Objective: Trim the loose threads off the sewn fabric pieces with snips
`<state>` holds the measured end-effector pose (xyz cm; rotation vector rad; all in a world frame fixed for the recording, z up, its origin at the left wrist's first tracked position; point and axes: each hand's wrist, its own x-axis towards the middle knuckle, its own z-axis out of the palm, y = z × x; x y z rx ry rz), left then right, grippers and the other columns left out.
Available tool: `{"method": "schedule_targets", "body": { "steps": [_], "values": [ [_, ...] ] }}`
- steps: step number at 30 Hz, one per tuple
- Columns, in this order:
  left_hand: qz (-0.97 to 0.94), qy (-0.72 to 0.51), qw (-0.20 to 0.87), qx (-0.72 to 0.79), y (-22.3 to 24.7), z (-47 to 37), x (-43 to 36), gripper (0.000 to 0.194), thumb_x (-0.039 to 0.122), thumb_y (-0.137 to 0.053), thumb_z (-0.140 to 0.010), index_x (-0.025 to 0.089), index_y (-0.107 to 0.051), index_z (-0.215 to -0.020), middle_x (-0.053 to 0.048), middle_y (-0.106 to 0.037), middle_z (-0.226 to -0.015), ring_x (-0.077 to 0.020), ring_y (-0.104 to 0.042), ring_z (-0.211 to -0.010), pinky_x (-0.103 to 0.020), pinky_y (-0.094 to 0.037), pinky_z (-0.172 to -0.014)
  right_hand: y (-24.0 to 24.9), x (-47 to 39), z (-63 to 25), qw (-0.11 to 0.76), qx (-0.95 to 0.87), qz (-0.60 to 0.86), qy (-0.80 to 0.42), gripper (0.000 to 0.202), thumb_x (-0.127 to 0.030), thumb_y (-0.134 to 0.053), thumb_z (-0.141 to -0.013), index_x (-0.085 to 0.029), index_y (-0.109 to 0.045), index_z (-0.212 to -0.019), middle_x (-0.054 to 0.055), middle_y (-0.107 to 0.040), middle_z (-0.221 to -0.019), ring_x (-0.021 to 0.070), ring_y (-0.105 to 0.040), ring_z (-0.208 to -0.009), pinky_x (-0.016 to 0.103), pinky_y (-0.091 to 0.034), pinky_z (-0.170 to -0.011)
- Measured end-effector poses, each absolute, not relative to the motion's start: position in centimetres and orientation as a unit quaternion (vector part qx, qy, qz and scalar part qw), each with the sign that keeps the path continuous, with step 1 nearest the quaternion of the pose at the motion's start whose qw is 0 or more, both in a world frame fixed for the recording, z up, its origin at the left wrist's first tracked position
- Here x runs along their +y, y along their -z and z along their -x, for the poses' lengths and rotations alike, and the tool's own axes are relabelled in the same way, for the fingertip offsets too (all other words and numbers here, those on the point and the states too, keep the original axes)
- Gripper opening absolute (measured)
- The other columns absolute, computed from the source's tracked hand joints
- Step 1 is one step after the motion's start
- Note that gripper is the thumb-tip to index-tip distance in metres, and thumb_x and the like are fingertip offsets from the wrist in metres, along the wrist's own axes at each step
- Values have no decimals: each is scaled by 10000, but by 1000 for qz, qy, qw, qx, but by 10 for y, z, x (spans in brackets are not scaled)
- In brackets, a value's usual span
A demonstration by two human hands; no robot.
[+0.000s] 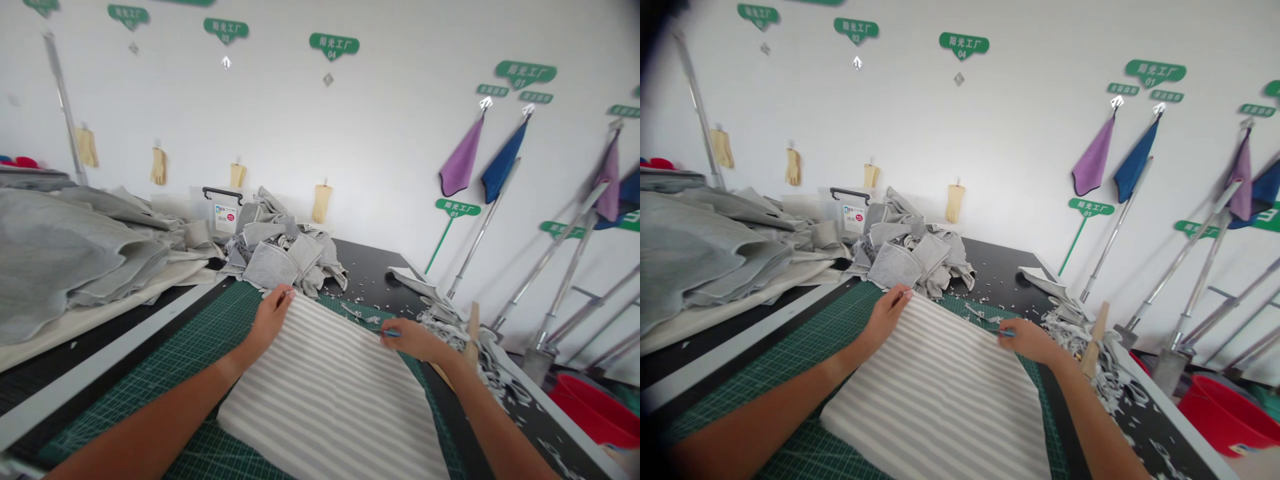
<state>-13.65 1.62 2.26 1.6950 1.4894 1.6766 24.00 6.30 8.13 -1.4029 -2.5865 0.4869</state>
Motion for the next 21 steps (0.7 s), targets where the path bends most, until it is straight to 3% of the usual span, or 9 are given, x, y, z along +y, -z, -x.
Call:
{"method": "schedule_targets", "body": {
  "steps": [6, 14, 21],
  "values": [
    [-606, -586, 164, 513, -32, 132, 8, 302, 439, -456, -970, 202, -643, -987, 4, -653, -850, -153, -568, -776, -238, -403, -701, -49, 71, -245, 130, -854, 447, -233, 319, -456, -665, -801, -191, -731, -965, 53, -724, -989, 267, -628, -915, 322, -463, -835],
    [-606, -584, 161, 515, -32, 133, 8, 290, 443, -458, -975, 213, -633, -991, 13, -640, -830, -151, -559, -761, -241, -408, -712, -52, 68, -254, 91, -829, 476, -279, 416, -578, -690, -760, -171, -655, -686, -8, -594, -684, 181, -534, -714, 257, -404, -664],
    [-587, -595, 150, 528, -27, 140, 15, 297, 454, -460, -966, 213, -634, -972, 15, -644, -818, -154, -561, -758, -240, -410, -701, -70, 57, -275, 84, -789, 488, -364, 515, -657, -670, -772, -145, -734, -776, 9, -609, -684, 146, -498, -633, 242, -351, -572]
  ]
}}
